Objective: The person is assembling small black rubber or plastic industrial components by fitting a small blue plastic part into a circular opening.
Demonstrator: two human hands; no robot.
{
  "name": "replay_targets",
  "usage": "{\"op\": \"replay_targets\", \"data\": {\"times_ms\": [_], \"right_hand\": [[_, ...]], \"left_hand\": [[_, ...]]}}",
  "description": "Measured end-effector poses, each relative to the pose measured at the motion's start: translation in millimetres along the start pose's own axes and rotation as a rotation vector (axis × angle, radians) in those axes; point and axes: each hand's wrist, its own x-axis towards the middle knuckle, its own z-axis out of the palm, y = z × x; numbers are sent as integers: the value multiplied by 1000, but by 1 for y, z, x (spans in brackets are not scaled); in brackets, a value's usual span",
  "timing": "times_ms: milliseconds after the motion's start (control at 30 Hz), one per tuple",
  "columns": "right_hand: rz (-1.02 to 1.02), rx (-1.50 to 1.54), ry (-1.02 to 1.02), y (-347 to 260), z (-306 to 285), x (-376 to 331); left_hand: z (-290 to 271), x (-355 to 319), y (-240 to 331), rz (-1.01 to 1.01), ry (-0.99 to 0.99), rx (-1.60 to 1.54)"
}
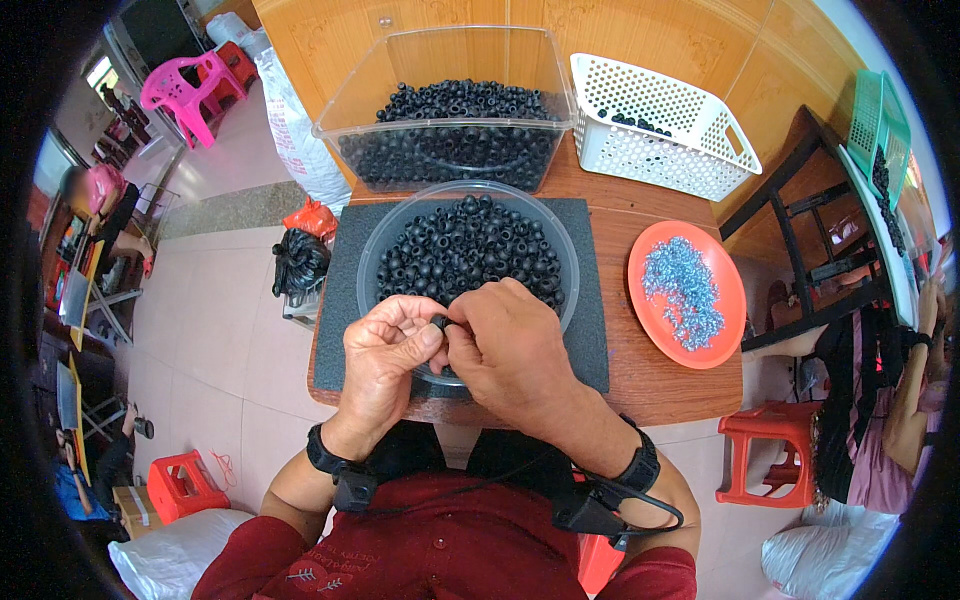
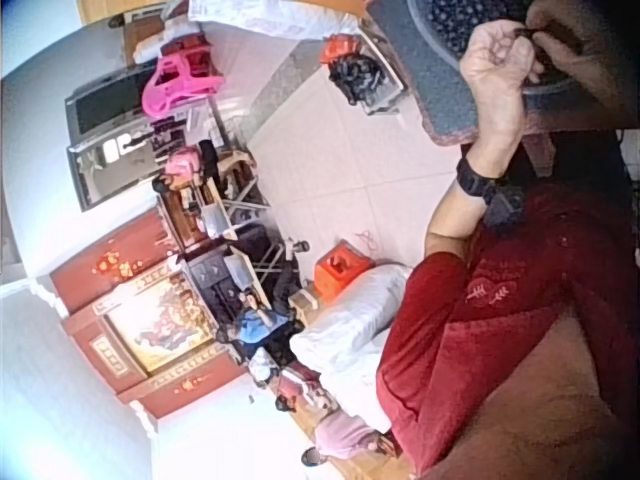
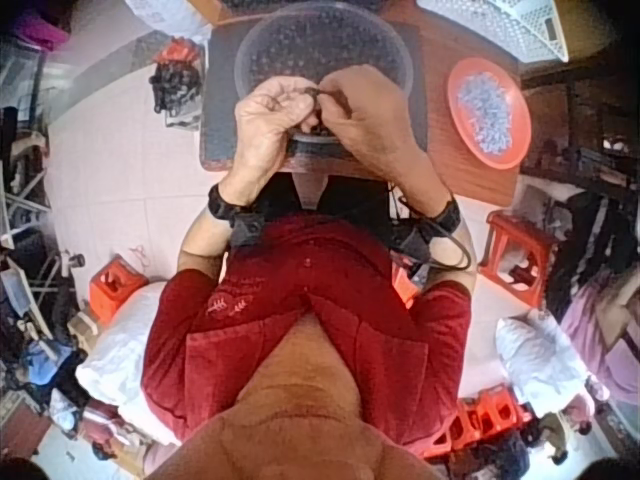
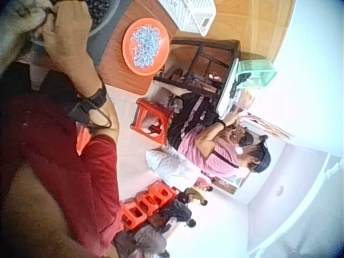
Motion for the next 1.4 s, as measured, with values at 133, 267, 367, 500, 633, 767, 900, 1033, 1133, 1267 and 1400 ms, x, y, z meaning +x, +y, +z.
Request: {"op": "replay_targets", "data": {"times_ms": [133, 267, 367, 500, 633, 767, 900, 1033, 1133, 1267, 1400], "right_hand": [[-47, -70, -6, -5, 0, 4], [22, 31, -25, -3, 0, 2], [81, 102, -2, -2, 2, -2], [72, 127, 40, 1, 5, -3], [170, 242, 45, 7, 4, -4], [291, 364, 39, 8, 4, -4], [351, 409, 78, 9, 9, -8], [282, 362, 128, 12, 13, -10], [298, 382, 176, 8, 17, -11], [187, 245, 251, 7, 22, -14], [114, 138, 296, 4, 24, -17]], "left_hand": [[-1, -1, 0, 31, 24, 103], [-2, -2, 3, 22, 25, 127], [0, -1, 3, -2, 21, 70], [-2, 0, 6, -55, 14, 24], [-2, 1, 11, -131, -14, -37], [-2, 1, 12, -178, -60, -94], [1, 2, 12, -182, -32, -80], [2, 4, 15, -241, -53, -99], [3, 3, 17, -242, -60, -104], [5, 2, 16, -248, -44, -103], [6, 3, 16, -245, -45, -102]]}}
